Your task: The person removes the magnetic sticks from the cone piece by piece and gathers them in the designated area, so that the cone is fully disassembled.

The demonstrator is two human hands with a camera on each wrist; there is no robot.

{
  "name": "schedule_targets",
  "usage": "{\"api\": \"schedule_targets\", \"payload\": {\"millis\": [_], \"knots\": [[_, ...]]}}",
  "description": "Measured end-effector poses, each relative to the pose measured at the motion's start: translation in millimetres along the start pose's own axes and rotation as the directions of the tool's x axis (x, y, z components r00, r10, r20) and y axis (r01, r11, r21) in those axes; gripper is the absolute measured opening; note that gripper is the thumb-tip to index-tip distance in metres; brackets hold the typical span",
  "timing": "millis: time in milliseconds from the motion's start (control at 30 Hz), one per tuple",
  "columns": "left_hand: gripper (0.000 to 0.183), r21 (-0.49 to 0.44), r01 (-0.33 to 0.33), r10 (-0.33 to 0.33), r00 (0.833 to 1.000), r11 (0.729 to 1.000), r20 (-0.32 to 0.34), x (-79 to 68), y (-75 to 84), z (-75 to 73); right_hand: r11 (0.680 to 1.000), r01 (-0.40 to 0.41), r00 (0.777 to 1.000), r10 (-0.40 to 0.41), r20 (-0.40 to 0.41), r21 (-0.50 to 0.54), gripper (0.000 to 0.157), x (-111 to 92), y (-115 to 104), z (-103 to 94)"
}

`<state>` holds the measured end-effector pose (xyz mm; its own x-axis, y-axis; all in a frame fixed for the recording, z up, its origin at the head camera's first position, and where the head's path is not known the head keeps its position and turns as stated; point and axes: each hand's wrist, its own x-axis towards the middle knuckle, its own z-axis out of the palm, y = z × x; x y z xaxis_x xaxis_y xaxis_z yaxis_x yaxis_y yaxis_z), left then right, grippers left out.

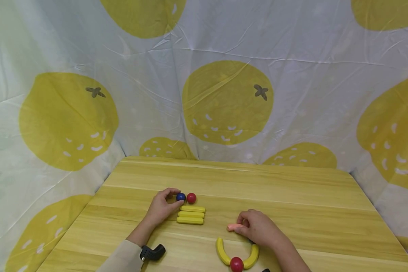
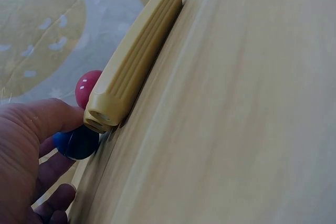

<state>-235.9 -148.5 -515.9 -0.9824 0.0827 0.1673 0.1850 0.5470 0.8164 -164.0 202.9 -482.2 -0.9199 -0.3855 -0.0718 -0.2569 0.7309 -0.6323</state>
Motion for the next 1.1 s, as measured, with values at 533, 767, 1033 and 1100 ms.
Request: {"api": "schedule_targets", "payload": {"millis": [533,767,1033,1100], "knots": [[0.033,-0.002,0.014,-0.014,1.000,1.000,0.016,-1.1,1.1,-0.9,1.000,0.012,1.000,-0.012,-0.010,-0.020,0.032,-0.2,-0.9,0.0],[0.035,-0.014,0.010,-0.010,1.000,1.000,0.020,-1.2,0.1,-0.6,0.999,-0.003,1.000,0.002,-0.016,-0.033,0.033,0.6,1.2,1.5],[0.033,-0.071,-0.038,0.039,0.999,0.997,0.014,1.1,-0.1,-1.1,0.999,-0.002,1.000,0.001,-0.028,-0.032,0.031,-0.2,1.7,0.9],[0.033,-0.084,-0.036,0.037,0.999,0.996,0.014,1.2,-0.1,-1.1,1.000,-0.003,0.999,0.003,-0.033,-0.029,0.030,-0.3,1.9,0.8]]}}
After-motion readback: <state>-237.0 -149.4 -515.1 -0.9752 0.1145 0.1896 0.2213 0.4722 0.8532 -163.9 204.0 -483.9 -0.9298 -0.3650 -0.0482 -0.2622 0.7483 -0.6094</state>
